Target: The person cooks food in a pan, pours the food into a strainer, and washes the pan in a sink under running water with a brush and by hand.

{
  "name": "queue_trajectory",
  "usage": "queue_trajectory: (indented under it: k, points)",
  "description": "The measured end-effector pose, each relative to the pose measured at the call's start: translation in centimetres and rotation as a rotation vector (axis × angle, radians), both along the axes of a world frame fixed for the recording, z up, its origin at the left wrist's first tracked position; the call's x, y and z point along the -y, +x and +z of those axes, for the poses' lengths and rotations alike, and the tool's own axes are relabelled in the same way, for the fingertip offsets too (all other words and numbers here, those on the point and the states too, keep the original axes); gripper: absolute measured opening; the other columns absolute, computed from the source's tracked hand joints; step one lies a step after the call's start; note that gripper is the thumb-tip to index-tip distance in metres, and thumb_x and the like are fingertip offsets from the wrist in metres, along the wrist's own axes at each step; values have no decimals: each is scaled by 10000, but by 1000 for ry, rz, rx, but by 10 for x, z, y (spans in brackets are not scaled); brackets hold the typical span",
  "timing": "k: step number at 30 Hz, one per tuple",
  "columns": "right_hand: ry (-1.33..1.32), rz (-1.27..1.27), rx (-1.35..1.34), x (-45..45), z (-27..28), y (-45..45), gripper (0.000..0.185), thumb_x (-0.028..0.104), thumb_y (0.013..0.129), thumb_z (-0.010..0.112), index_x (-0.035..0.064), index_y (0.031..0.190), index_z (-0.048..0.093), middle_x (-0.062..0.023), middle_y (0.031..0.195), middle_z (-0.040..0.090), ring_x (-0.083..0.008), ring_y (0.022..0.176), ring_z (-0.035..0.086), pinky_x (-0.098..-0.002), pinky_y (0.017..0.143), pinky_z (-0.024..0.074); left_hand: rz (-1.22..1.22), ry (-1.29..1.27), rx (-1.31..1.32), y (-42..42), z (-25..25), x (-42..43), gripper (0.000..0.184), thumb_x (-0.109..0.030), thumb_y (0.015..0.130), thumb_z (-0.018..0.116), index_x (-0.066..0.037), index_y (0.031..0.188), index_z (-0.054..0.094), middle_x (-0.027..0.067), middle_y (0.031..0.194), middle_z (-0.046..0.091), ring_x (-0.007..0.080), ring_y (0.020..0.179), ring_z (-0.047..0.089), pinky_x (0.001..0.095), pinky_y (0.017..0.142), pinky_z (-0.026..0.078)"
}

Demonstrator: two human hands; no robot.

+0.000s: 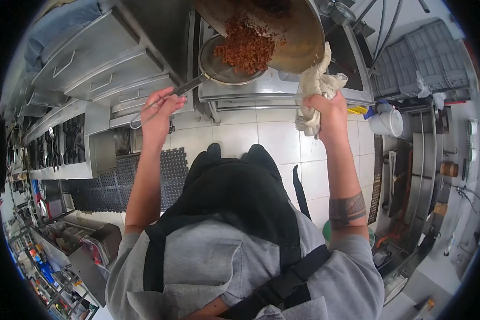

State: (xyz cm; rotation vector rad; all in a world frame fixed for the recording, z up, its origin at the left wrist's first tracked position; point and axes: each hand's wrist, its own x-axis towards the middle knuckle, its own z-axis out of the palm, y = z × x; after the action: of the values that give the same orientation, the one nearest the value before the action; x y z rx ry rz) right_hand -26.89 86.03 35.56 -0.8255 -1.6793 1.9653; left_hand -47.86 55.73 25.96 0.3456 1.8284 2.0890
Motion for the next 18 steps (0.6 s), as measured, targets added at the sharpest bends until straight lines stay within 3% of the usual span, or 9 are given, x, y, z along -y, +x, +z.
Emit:
queue_trajectory:
  k: [14,18]
  points:
    - [-41,-25,-35,8,2,-6,380,-20,707,644,-17,1083,588,-74,923,633,-163,790,617,-292,706,488,26,40,-38,17,-21,-8,266,-8,950,630,80,1195,577,148,1001,693,206,940,709,292,831,580]
    - [-12,-36,-39,10,3,-3,382,-22,705,642,-16,1083,591,-71,918,634,-160,786,616,-290,710,488,4,37,-70,23,-24,-10,277,4,920,674,47,1188,617,103,983,696,146,896,683,259,815,552]
